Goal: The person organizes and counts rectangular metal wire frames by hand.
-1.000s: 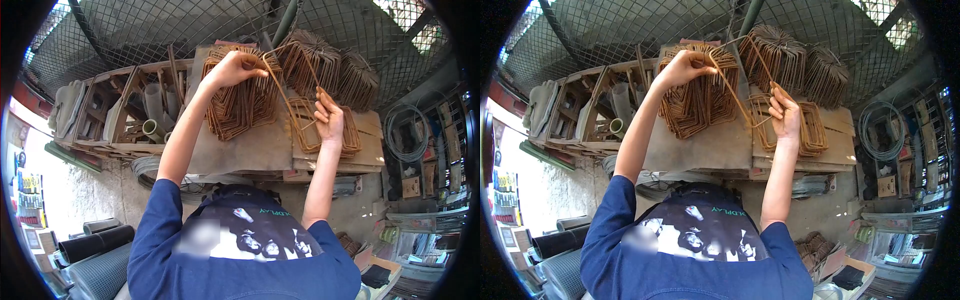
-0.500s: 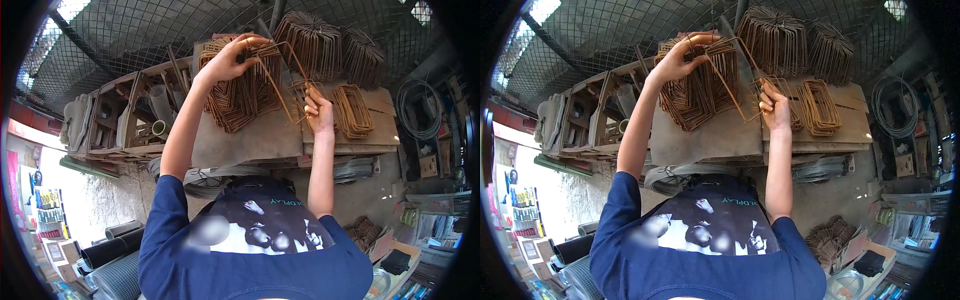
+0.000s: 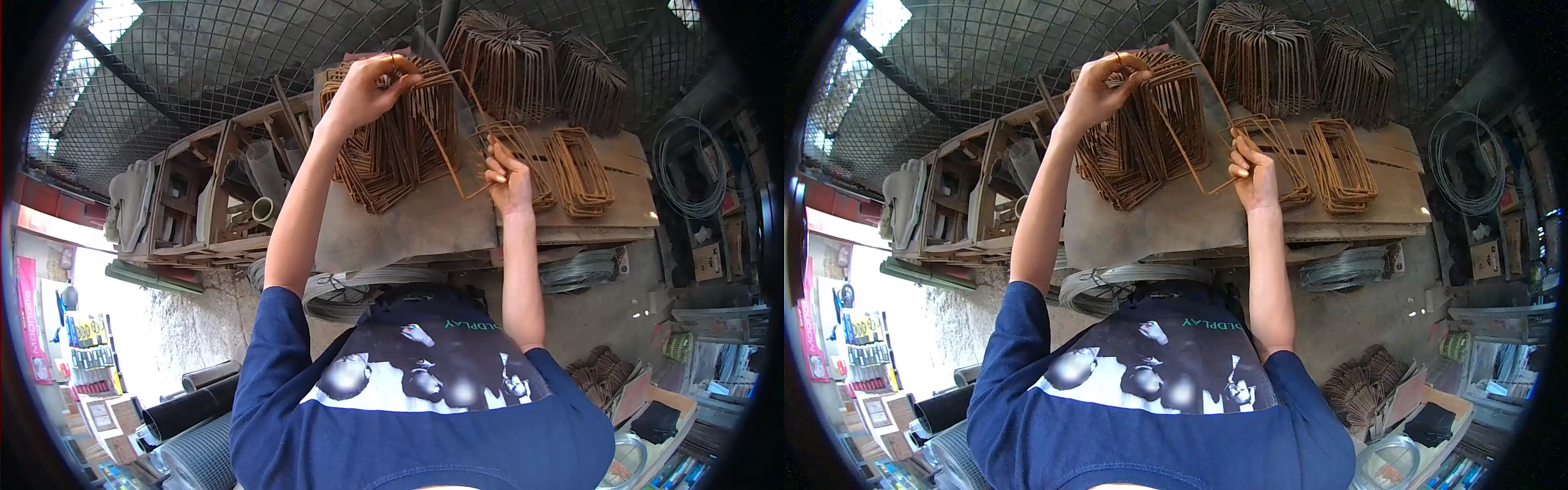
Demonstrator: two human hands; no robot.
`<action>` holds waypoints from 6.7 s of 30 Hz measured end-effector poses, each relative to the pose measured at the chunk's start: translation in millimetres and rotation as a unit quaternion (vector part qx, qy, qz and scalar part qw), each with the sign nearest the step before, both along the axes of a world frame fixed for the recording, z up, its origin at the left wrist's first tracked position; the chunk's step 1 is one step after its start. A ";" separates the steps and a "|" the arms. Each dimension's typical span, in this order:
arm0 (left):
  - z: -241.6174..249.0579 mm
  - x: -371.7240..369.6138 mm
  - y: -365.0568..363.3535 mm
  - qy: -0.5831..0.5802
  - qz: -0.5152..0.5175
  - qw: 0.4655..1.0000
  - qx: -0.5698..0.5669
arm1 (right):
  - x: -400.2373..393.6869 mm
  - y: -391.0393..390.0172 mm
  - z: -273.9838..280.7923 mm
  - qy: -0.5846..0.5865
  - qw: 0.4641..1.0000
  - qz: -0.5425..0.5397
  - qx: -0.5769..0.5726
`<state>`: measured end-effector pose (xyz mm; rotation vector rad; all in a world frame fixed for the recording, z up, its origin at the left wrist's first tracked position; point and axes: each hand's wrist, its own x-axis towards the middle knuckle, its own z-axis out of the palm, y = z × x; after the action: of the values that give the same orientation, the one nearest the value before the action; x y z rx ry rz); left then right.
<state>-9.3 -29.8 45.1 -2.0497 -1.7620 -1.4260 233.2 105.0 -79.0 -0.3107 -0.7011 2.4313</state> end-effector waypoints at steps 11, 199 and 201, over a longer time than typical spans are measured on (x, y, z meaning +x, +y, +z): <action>12.9 0.8 -0.7 0.068 0.035 0.996 0.041 | -32.1 -33.3 -13.5 -0.308 0.868 -0.167 0.352; -150.0 63.8 7.0 -0.063 0.478 0.876 0.019 | -157.9 -38.1 109.5 0.098 0.949 0.091 0.287; -152.5 61.9 10.1 -0.038 0.489 0.871 0.033 | -160.7 -41.1 111.0 0.074 0.960 0.060 0.262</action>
<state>52.5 -19.7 -107.4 -0.7646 -2.2035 -1.1612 72.5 63.9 32.0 0.1284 -1.2817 2.2390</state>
